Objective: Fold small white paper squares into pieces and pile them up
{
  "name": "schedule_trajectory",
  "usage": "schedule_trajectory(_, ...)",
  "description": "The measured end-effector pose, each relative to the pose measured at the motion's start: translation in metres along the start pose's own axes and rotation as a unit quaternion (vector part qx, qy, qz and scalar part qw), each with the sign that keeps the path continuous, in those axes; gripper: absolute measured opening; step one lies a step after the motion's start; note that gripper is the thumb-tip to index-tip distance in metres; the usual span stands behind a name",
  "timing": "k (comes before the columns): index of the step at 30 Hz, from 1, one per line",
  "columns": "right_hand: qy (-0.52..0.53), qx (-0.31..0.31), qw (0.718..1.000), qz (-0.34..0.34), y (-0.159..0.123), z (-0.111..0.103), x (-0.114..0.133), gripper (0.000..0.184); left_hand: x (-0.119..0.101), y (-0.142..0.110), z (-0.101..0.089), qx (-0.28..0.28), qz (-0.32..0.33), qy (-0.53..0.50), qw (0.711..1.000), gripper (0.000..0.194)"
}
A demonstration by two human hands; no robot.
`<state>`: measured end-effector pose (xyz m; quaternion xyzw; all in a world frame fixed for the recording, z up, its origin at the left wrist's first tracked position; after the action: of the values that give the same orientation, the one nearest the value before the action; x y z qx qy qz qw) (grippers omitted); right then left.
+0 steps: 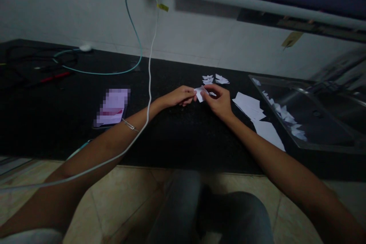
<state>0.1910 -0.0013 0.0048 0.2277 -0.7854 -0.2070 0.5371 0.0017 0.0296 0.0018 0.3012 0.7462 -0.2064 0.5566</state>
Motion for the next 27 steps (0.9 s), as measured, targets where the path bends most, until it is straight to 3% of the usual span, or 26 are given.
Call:
schedule_trajectory(3, -0.039, 0.015, 0.997, -0.068, -0.002, -0.001, 0.012, 0.013, 0.001, 0.0, -0.001, -0.004, 0.008, 0.001, 1.0, 0.035)
schedule_trajectory(6, -0.074, 0.061, 0.991, -0.095, -0.003, -0.001, 0.018, 0.013, -0.001, -0.002, -0.001, -0.008, 0.01, -0.01, 1.0, 0.036)
schedule_trajectory(16, -0.152, 0.121, 0.952, -0.237, 0.001, -0.008, 0.014, 0.022, -0.011, -0.008, -0.001, 0.019, 0.03, -0.066, 0.997, 0.034)
schedule_trajectory(20, -0.157, 0.121, 0.941, -0.274, 0.001, -0.008, 0.016, 0.025, -0.005, -0.005, -0.005, 0.044, 0.056, -0.088, 0.994, 0.032)
schedule_trajectory(27, -0.165, 0.119, 0.933, -0.298, 0.0, -0.007, 0.02, 0.025, 0.004, -0.001, -0.007, 0.054, 0.039, -0.163, 0.984, 0.033)
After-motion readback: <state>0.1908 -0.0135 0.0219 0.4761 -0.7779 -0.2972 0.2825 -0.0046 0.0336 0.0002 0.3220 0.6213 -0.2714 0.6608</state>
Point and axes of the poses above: each hand's wrist, its own y-axis towards the middle knuckle, its own z-axis out of the palm, x = y × z, the point moved 2 cm from there along y, towards the middle knuckle, and after that the axes turned 4 degrees about -z, right-handed, at the moved point
